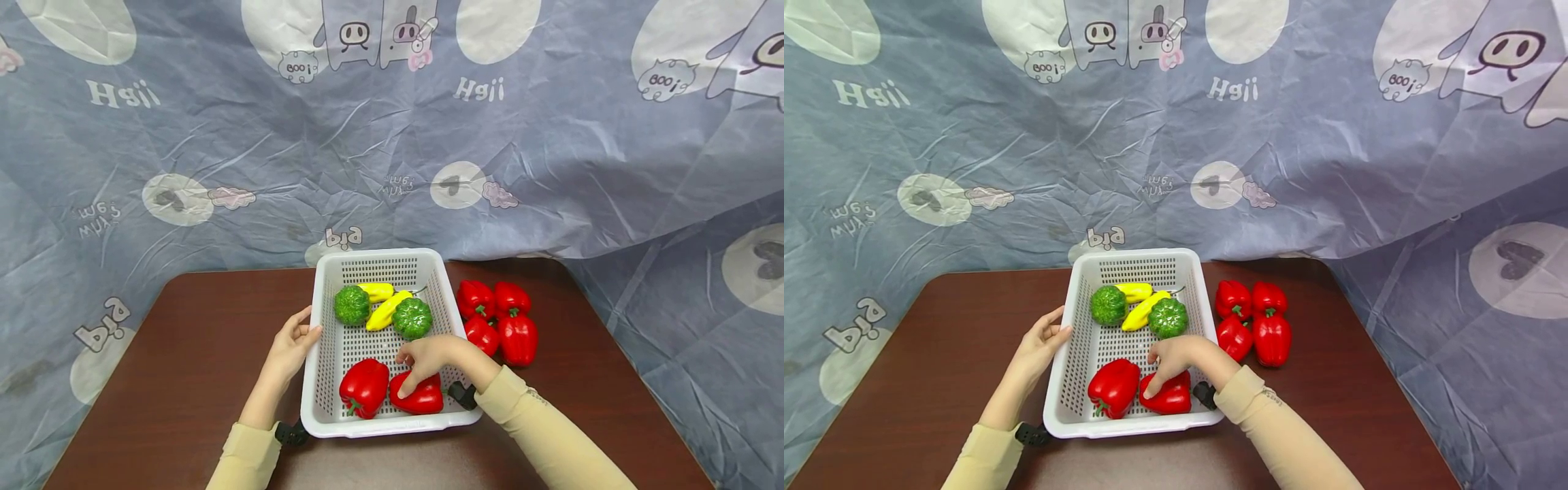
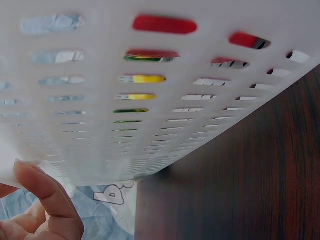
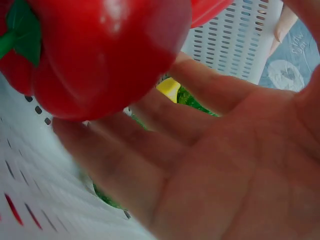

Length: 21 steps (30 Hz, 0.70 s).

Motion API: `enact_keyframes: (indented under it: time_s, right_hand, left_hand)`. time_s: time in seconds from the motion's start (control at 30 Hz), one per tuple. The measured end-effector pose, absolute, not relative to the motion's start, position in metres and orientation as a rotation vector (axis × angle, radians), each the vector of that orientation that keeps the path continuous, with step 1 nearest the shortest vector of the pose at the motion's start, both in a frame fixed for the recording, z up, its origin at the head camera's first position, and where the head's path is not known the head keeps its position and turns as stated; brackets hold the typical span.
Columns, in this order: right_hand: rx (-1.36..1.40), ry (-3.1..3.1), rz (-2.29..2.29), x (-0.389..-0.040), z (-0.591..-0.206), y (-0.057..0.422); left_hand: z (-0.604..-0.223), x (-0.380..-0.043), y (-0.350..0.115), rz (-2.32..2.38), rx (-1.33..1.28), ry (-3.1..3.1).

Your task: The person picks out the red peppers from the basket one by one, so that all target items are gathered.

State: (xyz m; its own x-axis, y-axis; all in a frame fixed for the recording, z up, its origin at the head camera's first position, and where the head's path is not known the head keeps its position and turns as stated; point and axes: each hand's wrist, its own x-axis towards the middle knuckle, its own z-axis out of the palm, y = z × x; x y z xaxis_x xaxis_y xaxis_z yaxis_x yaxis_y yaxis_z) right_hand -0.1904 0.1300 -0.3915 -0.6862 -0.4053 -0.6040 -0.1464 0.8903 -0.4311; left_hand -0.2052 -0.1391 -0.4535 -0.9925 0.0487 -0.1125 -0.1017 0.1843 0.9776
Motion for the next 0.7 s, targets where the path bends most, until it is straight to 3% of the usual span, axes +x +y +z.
enact_keyframes:
  time_s: [0.7]
  right_hand:
    - [-0.34,2.308,-0.298,-0.19,-0.4013,0.1309]
  left_hand:
    - [-0.4544,-0.2049,-0.1391,1.933,-0.073,2.324]
